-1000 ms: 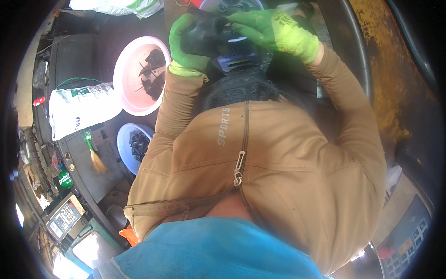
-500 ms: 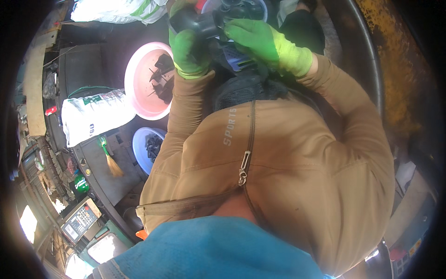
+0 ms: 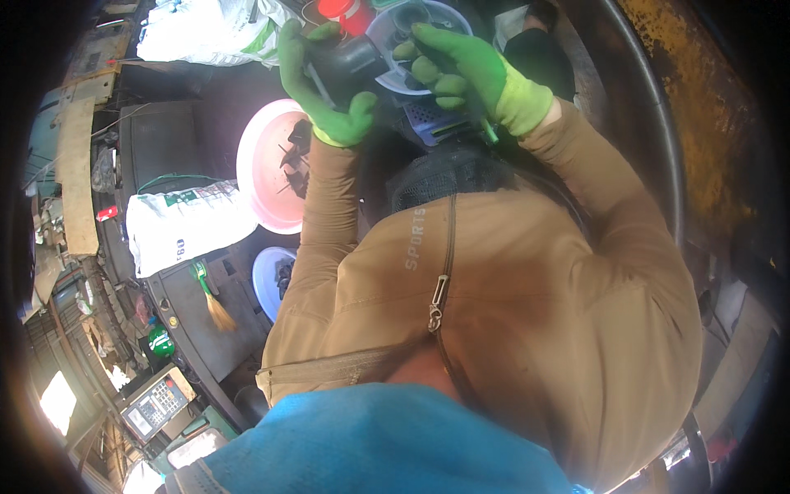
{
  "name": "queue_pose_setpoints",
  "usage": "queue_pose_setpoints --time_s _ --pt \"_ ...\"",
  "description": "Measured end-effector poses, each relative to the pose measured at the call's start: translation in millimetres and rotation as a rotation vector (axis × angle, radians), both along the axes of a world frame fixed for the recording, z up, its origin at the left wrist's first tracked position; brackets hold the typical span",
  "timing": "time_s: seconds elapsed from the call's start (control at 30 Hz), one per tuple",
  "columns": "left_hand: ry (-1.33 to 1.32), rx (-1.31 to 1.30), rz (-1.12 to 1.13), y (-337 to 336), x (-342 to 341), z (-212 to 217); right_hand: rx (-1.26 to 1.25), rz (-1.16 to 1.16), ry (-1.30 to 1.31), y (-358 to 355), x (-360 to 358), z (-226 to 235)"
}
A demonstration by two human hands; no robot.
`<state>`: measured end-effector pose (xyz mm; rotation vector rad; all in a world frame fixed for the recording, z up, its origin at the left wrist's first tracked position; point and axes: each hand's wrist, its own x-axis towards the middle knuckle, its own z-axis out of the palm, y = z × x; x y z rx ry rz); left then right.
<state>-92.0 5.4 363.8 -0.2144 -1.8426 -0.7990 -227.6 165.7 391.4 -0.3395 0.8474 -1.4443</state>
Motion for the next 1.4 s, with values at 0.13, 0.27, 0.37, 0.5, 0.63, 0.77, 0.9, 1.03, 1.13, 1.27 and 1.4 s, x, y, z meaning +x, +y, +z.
queue_pose_setpoints --time_s 0.13,0.27,0.37,0.5,0.63,0.77,0.9,1.03,1.13,1.27,1.4 --pt "0.055 0.033 -0.007 18.5 -11.7 -5.5 -0.186 0.04 0.308 -2.3 -7.0 -5.7" --pt "-0.003 1.029 -0.817 35.3 -5.8 -15.4 -0.336 -0.058 0.943 -14.1 -22.9 -3.5" --pt "-0.038 1.553 -1.125 39.8 5.1 -19.3 -0.477 0.027 1.687 -23.6 -31.3 -2.1" --pt "-0.19 1.678 -0.85 33.9 9.1 -17.3 -0.166 0.031 1.297 -19.0 -45.3 -3.2" --pt "-0.122 1.637 -0.692 28.5 6.3 -17.2 -0.748 -0.022 1.995 -16.7 -56.7 -13.3" --pt "-0.066 1.751 -0.925 25.1 4.2 -21.1 -0.624 -0.046 1.834 -14.5 -58.7 -22.5" --pt "-0.052 1.705 -0.927 21.1 7.8 -19.0 -0.459 0.038 1.817 -11.6 -52.1 -24.1" --pt "-0.131 1.61 -0.758 27.3 12.4 -11.2 -0.308 0.068 1.609 -11.7 -42.2 -30.9" --pt "-0.054 1.531 -0.713 32.6 14.6 -7.7 -0.719 -0.122 1.836 -14.6 -35.7 -44.7" --pt "-0.04 1.434 -0.638 31.3 15.3 -9.4 -0.703 -0.158 1.732 -13.8 -28.4 -61.1" --pt "-0.062 1.251 -0.624 26.0 8.8 -10.3 -0.502 -0.141 1.347 -11.2 -13.3 -60.4"
